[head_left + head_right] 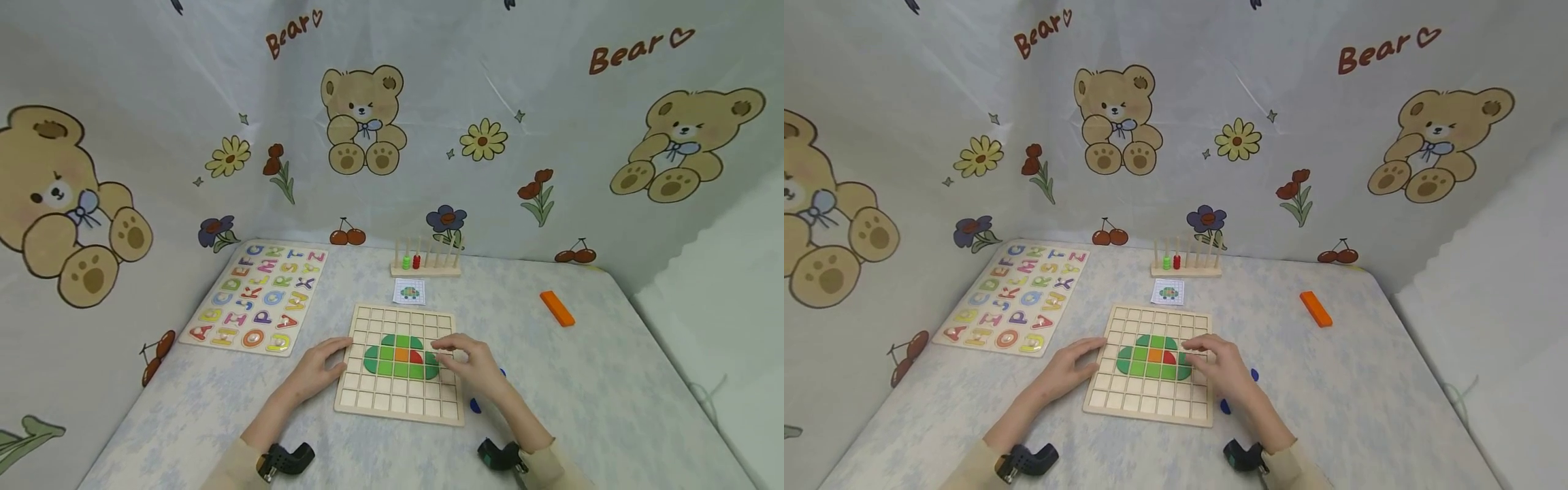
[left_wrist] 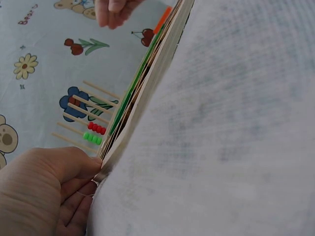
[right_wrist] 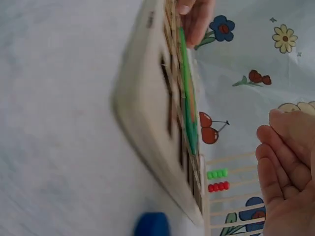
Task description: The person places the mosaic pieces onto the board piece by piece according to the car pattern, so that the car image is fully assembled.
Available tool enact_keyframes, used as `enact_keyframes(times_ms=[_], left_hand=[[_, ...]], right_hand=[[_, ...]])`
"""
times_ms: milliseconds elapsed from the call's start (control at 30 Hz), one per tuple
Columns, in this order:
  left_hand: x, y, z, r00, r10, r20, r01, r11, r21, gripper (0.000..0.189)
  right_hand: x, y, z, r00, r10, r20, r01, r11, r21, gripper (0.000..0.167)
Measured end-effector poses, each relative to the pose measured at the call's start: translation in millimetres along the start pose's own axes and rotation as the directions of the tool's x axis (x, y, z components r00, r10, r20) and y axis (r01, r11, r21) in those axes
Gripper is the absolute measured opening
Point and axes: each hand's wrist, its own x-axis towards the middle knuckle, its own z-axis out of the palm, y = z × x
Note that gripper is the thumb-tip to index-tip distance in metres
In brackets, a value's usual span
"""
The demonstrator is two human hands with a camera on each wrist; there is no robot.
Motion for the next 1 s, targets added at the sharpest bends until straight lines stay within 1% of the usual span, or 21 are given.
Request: enact_keyframes(times_ms=[100,167,300,400,433,500,567,633,667,800,933,1000], left_hand=[[1.2,-0.1,-0.2,1.000,-0.007,0.001,0.007,1.000,-0.008,0.047],[1.3,-0.1,0.1,1.000,-0.015,0.004,0.015,1.000,-0.009,0.048],[0.4,-1.2,1.0,1.000,-0.014,0.002,0.014,1.000,0.007,0.048],[-0.2,-1.5,0.9,1.000,-0.005,-0.003,0.005,1.000,0.017,0.047],[-0.3,-1.6,0.8,1.000,-0.001,-0.005,0.001,1.000,0.019,0.047],[-0.3,-1.3,0.5,1.000,0.003,-0.007,-0.003,1.000,0.023,0.047],[-0.1,-1.4,0.3,1.000,0.007,-0.007,-0.007,1.000,0.025,0.047],[0.1,-1.5,0.3,1.000,0.007,-0.008,-0.007,1.000,0.025,0.047],[0.3,-1.6,0.4,1.000,0.008,-0.008,-0.008,1.000,0.023,0.047],[0.5,-2.1,0.8,1.000,0.008,-0.011,-0.008,1.000,0.020,0.048],[0.6,-2.8,1.1,1.000,0.006,-0.016,-0.006,1.000,0.017,0.048],[0.9,-3.4,1.4,1.000,0.009,-0.019,-0.008,1.000,0.016,0.048]], right_hand=[[1.1,-3,-17,0.996,0.065,-0.057,-0.067,0.997,-0.030,0.021],[-2.8,-2,-28,0.990,0.102,-0.096,-0.108,0.993,-0.056,0.021],[-17.7,3,-47,0.975,0.158,-0.157,-0.173,0.981,-0.083,0.022],[-31.2,10,-57,0.961,0.197,-0.196,-0.226,0.964,-0.140,0.025],[-36.6,18,-60,0.960,0.194,-0.201,-0.227,0.962,-0.155,0.026],[-44.2,20,-63,0.955,0.212,-0.205,-0.251,0.950,-0.185,0.027],[-50.6,22,-65,0.948,0.244,-0.203,-0.282,0.940,-0.189,0.028],[-55.6,23,-67,0.936,0.294,-0.193,-0.328,0.928,-0.176,0.030],[-56.5,16,-67,0.922,0.336,-0.192,-0.370,0.912,-0.178,0.031],[-62.9,18,-65,0.880,0.439,-0.182,-0.471,0.858,-0.205,0.035],[-66.7,23,-59,0.855,0.483,-0.190,-0.517,0.826,-0.223,0.035],[-67.9,24,-56,0.847,0.494,-0.196,-0.529,0.815,-0.236,0.034]])
